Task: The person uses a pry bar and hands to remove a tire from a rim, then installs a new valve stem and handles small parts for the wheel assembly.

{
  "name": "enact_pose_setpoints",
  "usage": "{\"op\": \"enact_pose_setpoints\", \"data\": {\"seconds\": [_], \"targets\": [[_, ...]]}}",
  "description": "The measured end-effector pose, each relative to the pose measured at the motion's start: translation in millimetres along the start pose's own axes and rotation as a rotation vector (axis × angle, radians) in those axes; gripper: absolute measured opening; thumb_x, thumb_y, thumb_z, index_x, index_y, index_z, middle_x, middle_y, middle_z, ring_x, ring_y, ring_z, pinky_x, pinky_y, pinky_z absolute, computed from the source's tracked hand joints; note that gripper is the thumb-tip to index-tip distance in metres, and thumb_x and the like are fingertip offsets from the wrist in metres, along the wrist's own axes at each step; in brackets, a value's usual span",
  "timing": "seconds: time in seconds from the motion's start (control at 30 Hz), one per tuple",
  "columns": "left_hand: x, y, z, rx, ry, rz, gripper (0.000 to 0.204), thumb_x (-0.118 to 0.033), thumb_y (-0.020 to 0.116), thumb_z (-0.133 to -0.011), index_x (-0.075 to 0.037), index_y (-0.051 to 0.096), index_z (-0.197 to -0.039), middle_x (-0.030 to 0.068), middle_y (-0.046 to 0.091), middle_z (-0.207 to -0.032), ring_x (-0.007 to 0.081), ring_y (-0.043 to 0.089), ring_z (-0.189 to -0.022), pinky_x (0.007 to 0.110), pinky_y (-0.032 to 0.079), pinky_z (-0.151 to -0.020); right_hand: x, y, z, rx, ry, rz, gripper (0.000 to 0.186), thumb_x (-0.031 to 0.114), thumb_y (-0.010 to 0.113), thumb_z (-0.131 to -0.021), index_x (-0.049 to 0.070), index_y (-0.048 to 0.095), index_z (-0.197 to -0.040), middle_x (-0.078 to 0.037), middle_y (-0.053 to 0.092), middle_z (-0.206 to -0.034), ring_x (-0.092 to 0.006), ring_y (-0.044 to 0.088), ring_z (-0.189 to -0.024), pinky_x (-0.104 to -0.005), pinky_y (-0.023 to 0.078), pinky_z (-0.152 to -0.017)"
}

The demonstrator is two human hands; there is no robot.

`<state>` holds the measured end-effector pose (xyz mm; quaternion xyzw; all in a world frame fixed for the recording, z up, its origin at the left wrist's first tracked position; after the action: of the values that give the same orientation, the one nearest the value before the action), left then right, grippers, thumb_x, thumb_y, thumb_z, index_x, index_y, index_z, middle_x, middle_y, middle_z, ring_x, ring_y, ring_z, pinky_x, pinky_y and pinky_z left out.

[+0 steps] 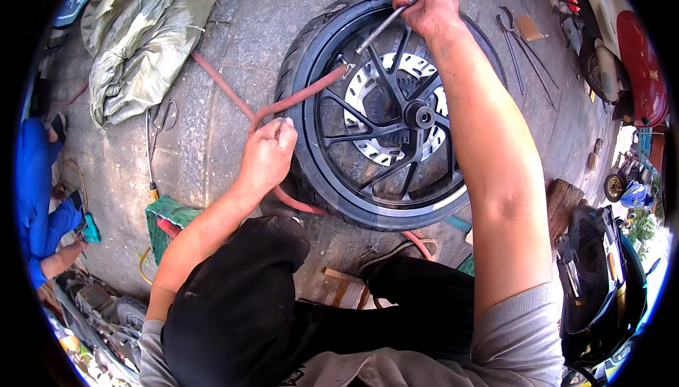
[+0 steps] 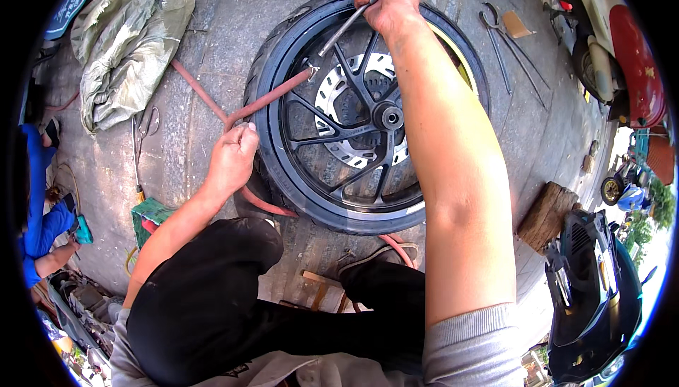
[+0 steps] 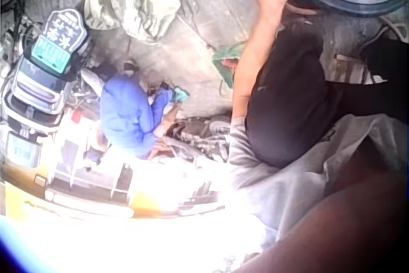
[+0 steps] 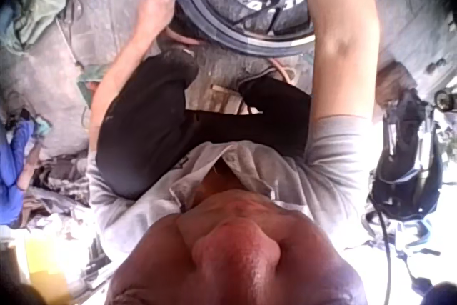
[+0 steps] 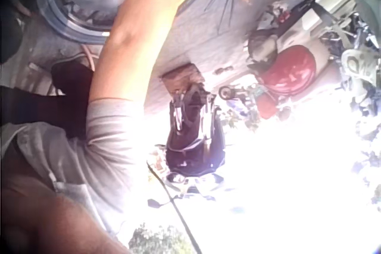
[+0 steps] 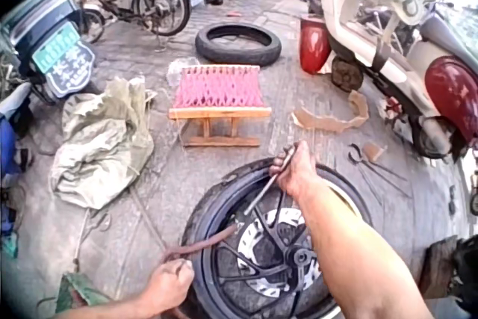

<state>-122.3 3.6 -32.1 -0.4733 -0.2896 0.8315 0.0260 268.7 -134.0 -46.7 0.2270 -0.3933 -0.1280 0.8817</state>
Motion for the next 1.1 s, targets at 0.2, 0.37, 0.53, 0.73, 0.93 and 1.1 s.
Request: {"op": "enact_pose_setpoints", "data": {"seconds": [0.2,0.37,0.53,0.73,0.93,1.1], "targets": [[-5.7,-1.2,-0.8,0.046,-0.014,0.026,0.046,-0.035,0.055,-0.114,0.002,0.063,-0.089,0.0086,0.055,-0.072,0.0196,0.052,-0.070,0.040,0.048,-0.069,-6.2,5.4,1.2,0.039,-0.025,0.152,0.027,0.029,0.036,-0.113,0.008,0.048,-0.101,-0.006,0.046,-0.080,-0.0181,0.042,-0.067,-0.0345,0.039,-0.060],[-9.7,-2.6,-1.2,0.053,-0.035,0.026,0.041,-0.031,0.057,-0.112,0.002,0.064,-0.088,0.0141,0.054,-0.070,0.0248,0.053,-0.067,0.042,0.048,-0.070,-23.0,4.9,17.6,-0.002,-0.041,0.102,0.019,0.022,0.039,-0.107,0.006,0.048,-0.102,-0.006,0.047,-0.081,-0.0177,0.043,-0.067,-0.0357,0.038,-0.057],[-10.5,-2.6,-1.0,0.053,-0.039,0.009,0.047,-0.038,0.056,-0.113,0.002,0.065,-0.090,0.0103,0.056,-0.072,0.0216,0.054,-0.070,0.042,0.049,-0.070,-21.4,2.7,24.1,-0.018,-0.091,0.117,0.022,0.024,0.040,-0.109,0.004,0.051,-0.105,-0.006,0.050,-0.082,-0.0179,0.046,-0.069,-0.0364,0.044,-0.060],[-1.5,-0.1,-0.4,0.053,-0.035,0.021,0.046,-0.037,0.056,-0.114,0.001,0.062,-0.087,0.0068,0.053,-0.071,0.0179,0.050,-0.068,0.039,0.047,-0.067,-19.1,2.0,48.2,-0.137,-0.114,0.171,0.024,0.023,0.040,-0.113,0.003,0.052,-0.108,-0.007,0.051,-0.085,-0.0197,0.049,-0.075,-0.0395,0.050,-0.072],[-12.5,-0.6,1.7,0.044,-0.045,0.031,0.046,-0.036,0.056,-0.114,-0.001,0.059,-0.085,0.0040,0.049,-0.069,0.0164,0.047,-0.068,0.039,0.046,-0.066,-23.0,-22.1,39.8,-0.076,-0.016,-0.052,0.019,0.025,0.047,-0.110,0.011,0.049,-0.096,0.001,0.040,-0.070,-0.0134,0.036,-0.061,-0.0327,0.034,-0.058],[-14.2,-1.7,1.0,0.027,-0.021,-0.035,0.040,-0.032,0.057,-0.112,0.000,0.064,-0.088,0.0129,0.057,-0.068,0.0255,0.054,-0.062,0.041,0.048,-0.067,-23.9,-27.4,35.1,0.090,-0.014,-0.053,0.022,0.025,0.050,-0.106,0.014,0.047,-0.087,0.004,0.033,-0.064,-0.0108,0.030,-0.055,-0.0304,0.027,-0.053]]}}
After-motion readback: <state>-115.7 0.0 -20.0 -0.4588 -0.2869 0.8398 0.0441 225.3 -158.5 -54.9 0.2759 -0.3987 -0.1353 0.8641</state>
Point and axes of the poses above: each hand's wrist, its own z-axis away from the middle knuckle, its own y-axis out of the palm, x = y × z, the point moved 4 cm from there along -z, towards the middle knuckle
